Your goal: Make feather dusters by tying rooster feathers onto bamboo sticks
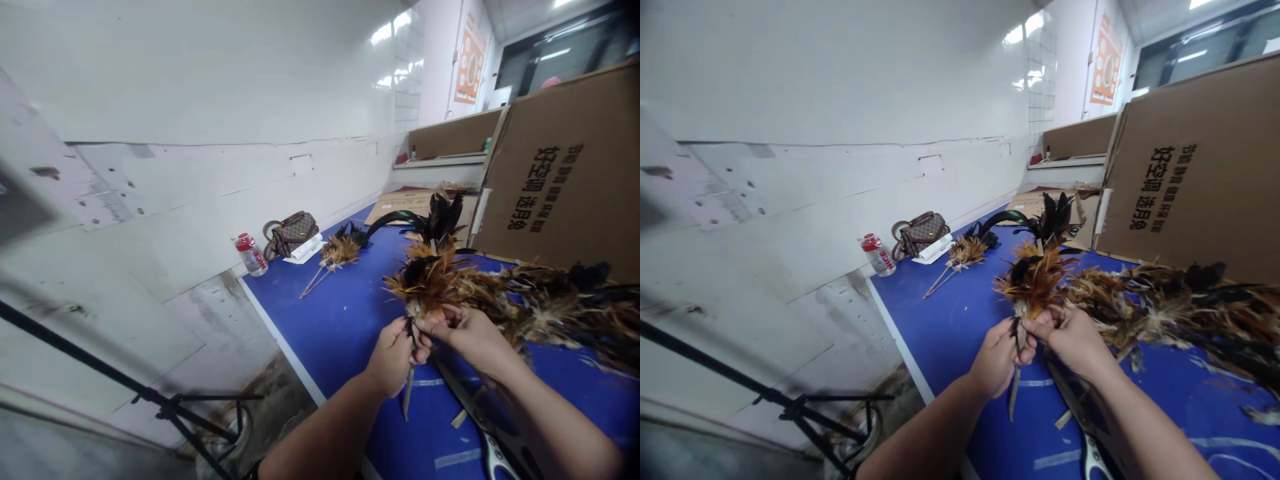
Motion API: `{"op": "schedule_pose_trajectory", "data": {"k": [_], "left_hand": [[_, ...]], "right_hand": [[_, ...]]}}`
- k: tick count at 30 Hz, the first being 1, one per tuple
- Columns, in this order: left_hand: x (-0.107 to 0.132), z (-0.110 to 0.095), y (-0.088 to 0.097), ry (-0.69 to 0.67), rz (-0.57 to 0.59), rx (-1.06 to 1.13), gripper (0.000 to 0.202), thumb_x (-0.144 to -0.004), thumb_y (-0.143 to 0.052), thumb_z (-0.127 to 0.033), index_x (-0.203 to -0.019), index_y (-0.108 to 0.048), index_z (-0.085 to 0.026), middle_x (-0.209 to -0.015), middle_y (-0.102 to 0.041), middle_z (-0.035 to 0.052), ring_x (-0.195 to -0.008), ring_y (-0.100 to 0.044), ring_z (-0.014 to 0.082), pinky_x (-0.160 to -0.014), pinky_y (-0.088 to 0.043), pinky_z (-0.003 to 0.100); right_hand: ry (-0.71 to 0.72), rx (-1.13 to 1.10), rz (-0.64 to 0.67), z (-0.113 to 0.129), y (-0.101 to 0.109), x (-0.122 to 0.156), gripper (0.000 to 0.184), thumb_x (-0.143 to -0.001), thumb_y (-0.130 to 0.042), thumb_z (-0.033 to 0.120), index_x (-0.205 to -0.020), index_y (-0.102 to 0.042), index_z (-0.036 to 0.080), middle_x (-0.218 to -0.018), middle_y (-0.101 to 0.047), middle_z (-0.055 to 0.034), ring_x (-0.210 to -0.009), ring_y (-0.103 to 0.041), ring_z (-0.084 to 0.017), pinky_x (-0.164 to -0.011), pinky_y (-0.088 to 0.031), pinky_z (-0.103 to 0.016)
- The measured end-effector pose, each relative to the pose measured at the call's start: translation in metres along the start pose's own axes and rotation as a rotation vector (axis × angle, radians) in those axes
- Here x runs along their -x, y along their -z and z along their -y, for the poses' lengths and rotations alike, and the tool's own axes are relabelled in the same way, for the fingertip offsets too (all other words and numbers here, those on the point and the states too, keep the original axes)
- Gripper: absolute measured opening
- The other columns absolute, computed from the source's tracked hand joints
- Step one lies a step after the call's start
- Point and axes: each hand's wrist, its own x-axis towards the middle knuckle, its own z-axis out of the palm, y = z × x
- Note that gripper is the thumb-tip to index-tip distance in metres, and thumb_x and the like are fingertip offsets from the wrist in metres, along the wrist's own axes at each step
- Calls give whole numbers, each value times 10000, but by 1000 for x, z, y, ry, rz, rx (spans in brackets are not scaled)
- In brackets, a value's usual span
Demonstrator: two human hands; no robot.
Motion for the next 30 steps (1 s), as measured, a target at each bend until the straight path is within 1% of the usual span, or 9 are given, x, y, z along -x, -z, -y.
{"op": "schedule_pose_trajectory", "data": {"k": [2,4,9,12,15,17,21,25,30], "left_hand": [[1,1,1,-23,-5,-62,553,-876,-730,-645,-940,-585,-115,-786,-561,12,-561,-437,49,-532,-275,218],[2,3,2,-39,-24,-102,587,-877,-727,-686,-933,-591,-119,-772,-549,2,-555,-427,47,-524,-278,220],[2,5,6,-49,-48,-135,530,-910,-730,-637,-878,-593,-127,-658,-490,-29,-529,-406,56,-511,-276,225],[1,4,4,-47,-56,-104,544,-887,-753,-642,-839,-583,-127,-646,-481,-32,-521,-401,51,-512,-280,226],[0,0,0,-30,-80,-55,571,-824,-810,-647,-804,-566,-131,-654,-478,-35,-512,-398,44,-508,-275,225],[0,-2,-2,-13,-93,-23,586,-775,-853,-640,-818,-561,-133,-689,-507,-27,-509,-400,38,-500,-262,221],[2,-5,-5,12,-83,1,617,-742,-869,-656,-842,-548,-138,-720,-532,-20,-503,-399,33,-495,-256,222],[4,-5,-6,48,-39,-17,637,-757,-845,-683,-927,-553,-143,-735,-508,-36,-503,-364,28,-486,-238,220],[4,-4,-4,103,5,-92,728,-772,-770,-782,-1074,-555,-155,-746,-458,-60,-503,-315,23,-484,-212,212]], "right_hand": [[2,30,-48,1,-2,1,431,-695,-825,580,-716,-655,184,-768,-737,-89,-735,-663,-222,-741,-508,-316],[26,43,-73,4,-3,4,380,-700,-794,534,-725,-655,181,-747,-720,-76,-701,-635,-202,-686,-484,-299],[160,104,-12,13,-4,10,321,-792,-684,471,-689,-605,177,-679,-657,-52,-636,-554,-163,-625,-423,-280],[222,179,16,12,0,10,313,-848,-634,479,-760,-606,180,-723,-671,-55,-667,-569,-178,-635,-425,-289],[232,255,36,8,5,8,333,-890,-610,508,-844,-634,179,-778,-677,-52,-703,-579,-186,-660,-429,-295],[235,283,44,6,8,7,362,-904,-610,536,-818,-618,184,-754,-641,-37,-689,-547,-173,-658,-417,-289],[253,311,-26,2,11,4,439,-872,-659,573,-707,-513,193,-677,-512,-4,-660,-454,-145,-630,-371,-272],[260,291,-49,-1,7,1,426,-859,-651,565,-700,-510,195,-675,-515,-8,-665,-458,-150,-629,-373,-272],[281,300,-77,-2,2,1,431,-864,-657,549,-678,-517,186,-659,-512,-5,-660,-445,-141,-626,-362,-265]]}}
